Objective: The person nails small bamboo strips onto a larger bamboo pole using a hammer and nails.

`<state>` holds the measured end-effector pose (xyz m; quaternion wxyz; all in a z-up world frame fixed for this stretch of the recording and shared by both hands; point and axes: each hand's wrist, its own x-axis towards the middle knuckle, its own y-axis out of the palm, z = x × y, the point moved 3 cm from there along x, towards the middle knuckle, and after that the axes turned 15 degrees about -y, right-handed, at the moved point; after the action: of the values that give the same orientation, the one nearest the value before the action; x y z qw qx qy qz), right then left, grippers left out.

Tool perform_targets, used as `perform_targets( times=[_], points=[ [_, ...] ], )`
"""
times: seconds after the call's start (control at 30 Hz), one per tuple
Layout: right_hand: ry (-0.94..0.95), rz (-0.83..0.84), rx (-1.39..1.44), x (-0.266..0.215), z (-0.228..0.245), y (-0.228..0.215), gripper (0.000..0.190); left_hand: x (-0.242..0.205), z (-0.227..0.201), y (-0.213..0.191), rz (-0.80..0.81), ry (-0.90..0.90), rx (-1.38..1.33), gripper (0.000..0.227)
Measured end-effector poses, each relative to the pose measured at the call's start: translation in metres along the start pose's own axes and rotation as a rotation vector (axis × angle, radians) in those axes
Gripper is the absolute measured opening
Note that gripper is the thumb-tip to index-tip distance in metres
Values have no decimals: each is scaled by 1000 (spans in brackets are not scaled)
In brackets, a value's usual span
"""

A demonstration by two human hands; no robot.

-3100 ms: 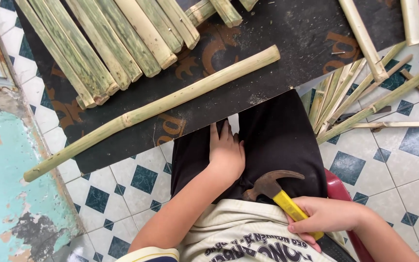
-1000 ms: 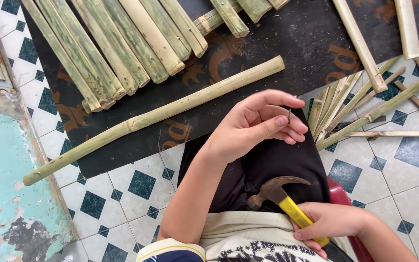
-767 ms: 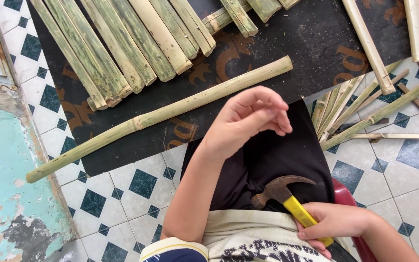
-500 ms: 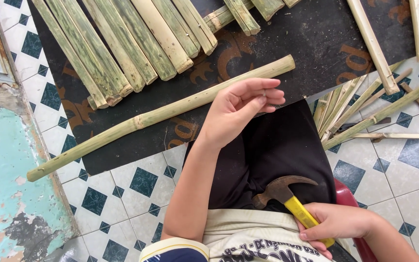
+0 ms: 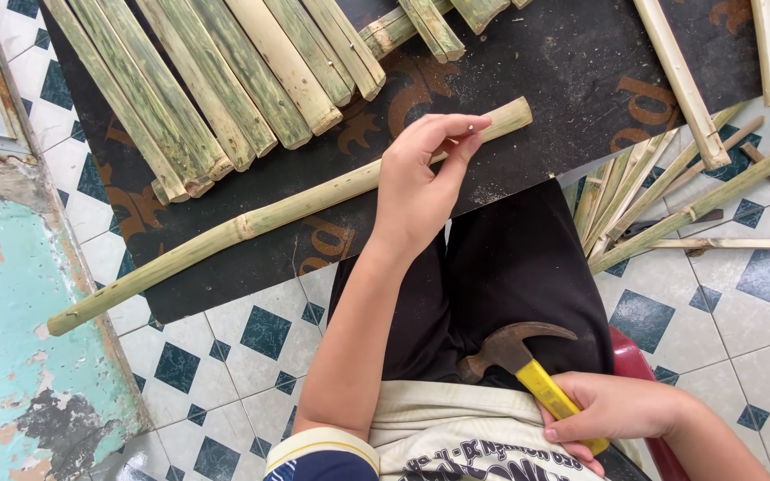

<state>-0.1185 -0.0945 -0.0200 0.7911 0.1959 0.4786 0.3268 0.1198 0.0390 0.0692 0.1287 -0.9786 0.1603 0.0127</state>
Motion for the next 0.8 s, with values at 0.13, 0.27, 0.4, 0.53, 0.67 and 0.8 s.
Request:
perform_targets(
  times=[0.13, 0.27, 0.4, 0.53, 0.67, 0.8],
  points=[
    [-3, 16, -10, 0, 0, 0, 13, 1, 2, 6, 44, -64, -80, 15],
    [4, 11, -2, 1, 0, 0, 13, 1, -5, 5, -2, -19, 6, 9],
    [14, 7, 7, 0, 1, 0, 13, 3, 1, 4, 34, -79, -60, 13],
    [21, 11, -18, 1, 0, 0, 13, 4, 1, 0, 36, -116, -76, 16],
    [20, 8, 7, 1, 1, 0, 13, 4, 3, 1, 42, -35, -29, 11],
    [18, 15, 33, 0, 3, 1, 15, 6, -2, 0, 29, 3, 25, 3]
  ],
)
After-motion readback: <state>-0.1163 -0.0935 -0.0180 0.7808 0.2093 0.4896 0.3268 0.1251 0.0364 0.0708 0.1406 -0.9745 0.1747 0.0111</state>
